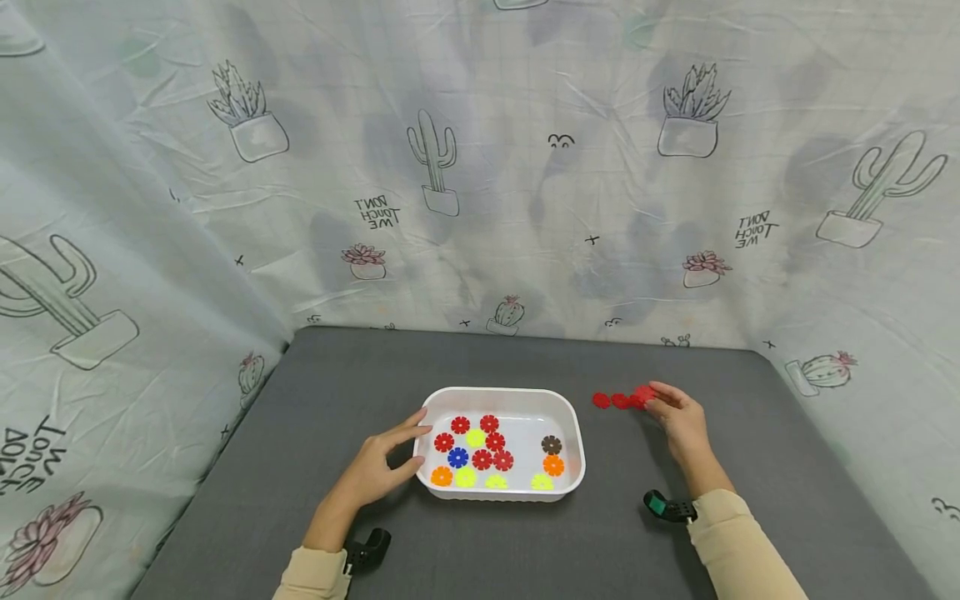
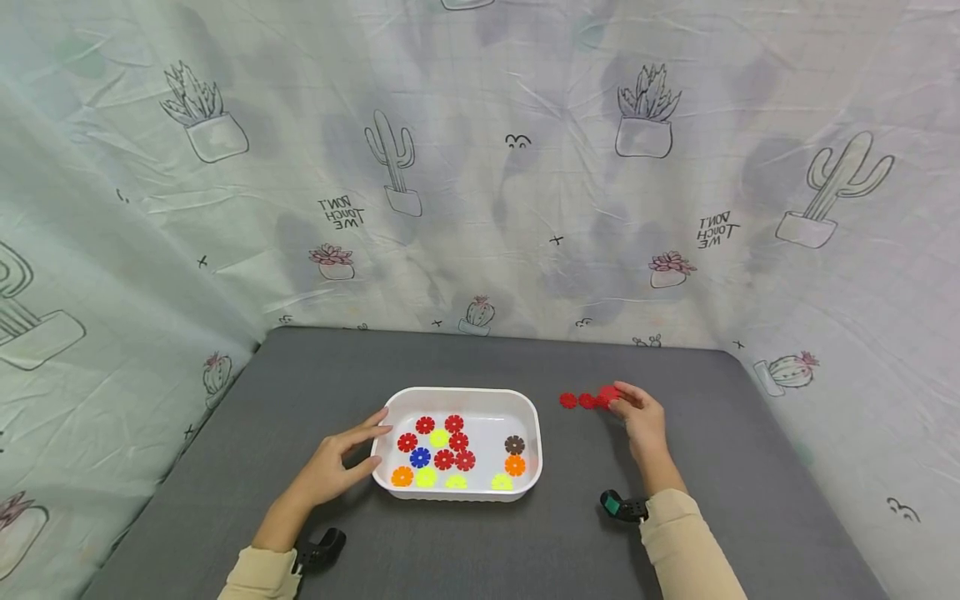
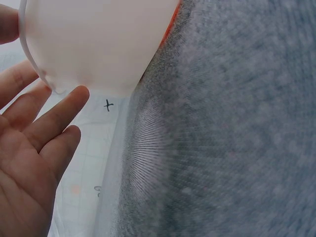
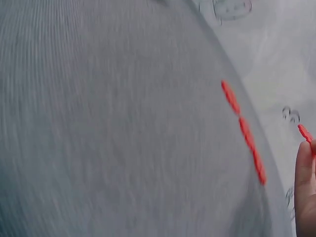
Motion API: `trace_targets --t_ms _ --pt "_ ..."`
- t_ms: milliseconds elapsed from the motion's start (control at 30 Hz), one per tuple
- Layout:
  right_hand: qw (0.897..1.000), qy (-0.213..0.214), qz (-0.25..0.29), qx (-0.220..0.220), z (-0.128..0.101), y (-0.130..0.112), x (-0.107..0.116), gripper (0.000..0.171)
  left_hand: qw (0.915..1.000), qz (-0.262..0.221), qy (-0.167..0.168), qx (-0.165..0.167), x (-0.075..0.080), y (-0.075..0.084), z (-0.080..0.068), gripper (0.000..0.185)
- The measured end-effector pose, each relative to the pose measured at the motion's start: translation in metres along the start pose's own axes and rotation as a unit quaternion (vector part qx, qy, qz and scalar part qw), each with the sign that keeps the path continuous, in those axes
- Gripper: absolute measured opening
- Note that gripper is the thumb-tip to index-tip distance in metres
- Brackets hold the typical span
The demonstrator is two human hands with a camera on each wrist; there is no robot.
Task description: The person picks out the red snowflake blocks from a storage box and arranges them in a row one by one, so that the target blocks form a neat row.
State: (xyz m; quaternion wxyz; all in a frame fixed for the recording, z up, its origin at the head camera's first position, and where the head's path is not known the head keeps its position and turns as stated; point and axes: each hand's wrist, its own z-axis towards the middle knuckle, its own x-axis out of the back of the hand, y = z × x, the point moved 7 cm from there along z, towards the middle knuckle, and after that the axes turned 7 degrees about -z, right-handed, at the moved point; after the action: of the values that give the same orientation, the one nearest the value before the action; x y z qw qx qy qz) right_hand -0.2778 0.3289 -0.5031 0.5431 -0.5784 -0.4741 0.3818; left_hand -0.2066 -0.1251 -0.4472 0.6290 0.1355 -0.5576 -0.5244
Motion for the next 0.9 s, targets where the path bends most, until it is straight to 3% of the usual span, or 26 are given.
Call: trace_targets --t_ms 233,633,767,900 --pt "0.999 0.021 -0.045 0.003 0.008 0.010 0.019 0.049 1.0000 -0.009 0.002 0.000 0.001 0.001 0.001 0.041" --pt "0.990 0.057 -0.125 0.015 0.015 0.020 0.031 0.044 0.9999 -0.012 0.000 -0.001 -0.001 0.003 -0.001 0.040" --pt "0.984 0.066 -0.162 0.029 0.018 0.022 0.032 0.041 0.9999 -0.010 0.001 -0.013 0.000 0.006 -0.001 0.040" --pt "0.971 0.075 -0.221 0.043 0.020 0.021 0.031 0.038 0.9999 -0.009 0.002 -0.012 0.000 0.006 -0.001 0.040"
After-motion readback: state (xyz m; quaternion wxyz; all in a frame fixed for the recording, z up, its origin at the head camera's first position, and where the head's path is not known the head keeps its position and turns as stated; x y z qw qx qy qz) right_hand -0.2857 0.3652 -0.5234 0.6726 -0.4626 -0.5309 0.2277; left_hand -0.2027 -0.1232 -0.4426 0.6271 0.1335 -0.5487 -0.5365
